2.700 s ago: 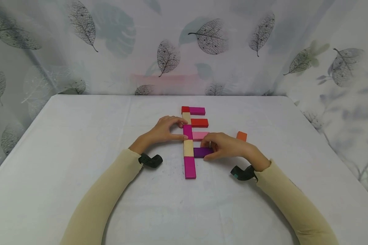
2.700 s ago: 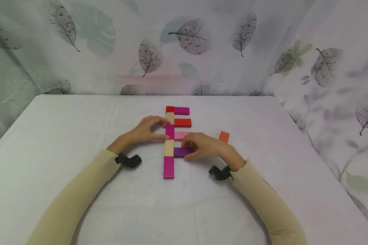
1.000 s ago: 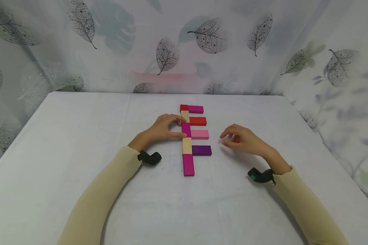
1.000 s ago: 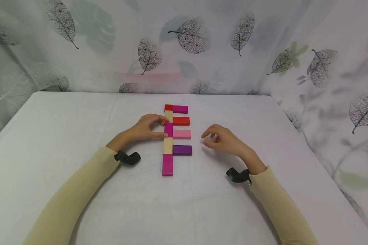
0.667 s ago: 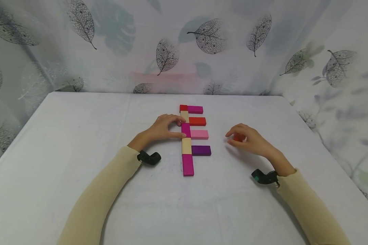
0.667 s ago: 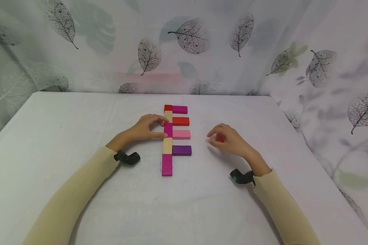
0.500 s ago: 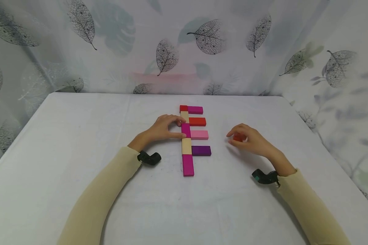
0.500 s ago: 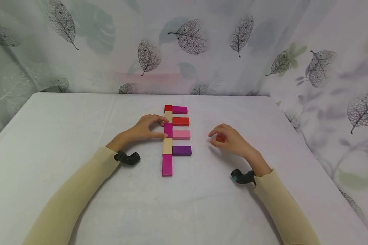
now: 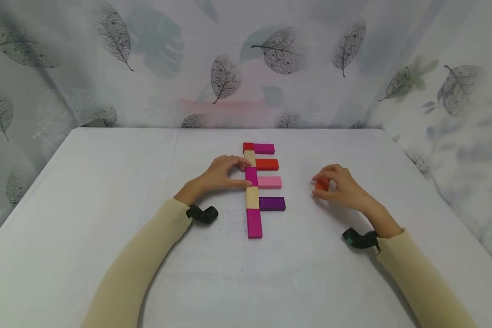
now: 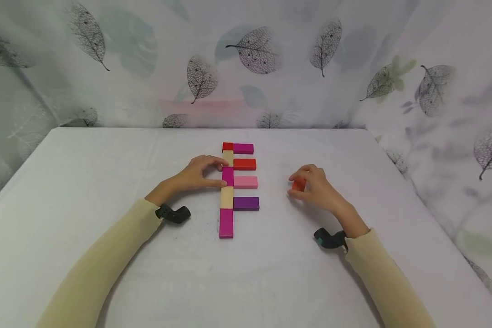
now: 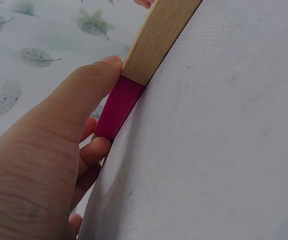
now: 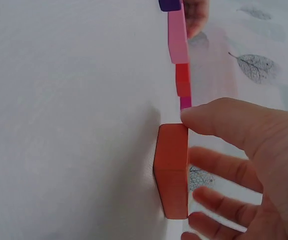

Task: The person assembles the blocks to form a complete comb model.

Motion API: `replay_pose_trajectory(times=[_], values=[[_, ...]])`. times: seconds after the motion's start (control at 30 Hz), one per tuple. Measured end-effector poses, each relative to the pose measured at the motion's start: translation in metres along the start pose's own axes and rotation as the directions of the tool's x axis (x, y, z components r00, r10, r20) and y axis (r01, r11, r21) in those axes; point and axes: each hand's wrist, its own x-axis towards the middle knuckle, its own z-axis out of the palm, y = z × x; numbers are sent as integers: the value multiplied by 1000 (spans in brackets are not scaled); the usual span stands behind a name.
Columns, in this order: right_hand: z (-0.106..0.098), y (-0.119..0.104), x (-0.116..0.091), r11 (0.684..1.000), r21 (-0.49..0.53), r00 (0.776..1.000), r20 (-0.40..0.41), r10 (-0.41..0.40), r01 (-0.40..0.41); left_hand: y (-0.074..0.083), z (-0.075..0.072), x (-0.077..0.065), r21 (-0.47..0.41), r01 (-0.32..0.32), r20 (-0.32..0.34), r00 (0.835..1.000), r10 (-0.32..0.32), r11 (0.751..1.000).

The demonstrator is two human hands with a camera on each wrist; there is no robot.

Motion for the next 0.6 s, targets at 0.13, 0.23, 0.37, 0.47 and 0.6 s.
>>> replay_pose_trajectory(times=[0.13,0.23,0.37,0.47,0.6], values=[[-3,1,1,999,-7,998,22,52,-52,0,-1,0,-7,-1,-7,1000,1,1000],[-3,2,2,998,-10,997,45,65,-64,-1,-1,0,-10,-3,-9,1000,3,1000],[-3,5,0,997,3,996,54,74,-75,-2,0,1,-15,-12,-5,1000,12,1000],[-3,8,-1,997,14,995,53,80,-81,-2,1,1,-17,-16,-5,1000,16,1000],[-3,8,0,996,17,994,55,91,-92,-2,1,1,-20,-17,-8,1000,17,1000]])
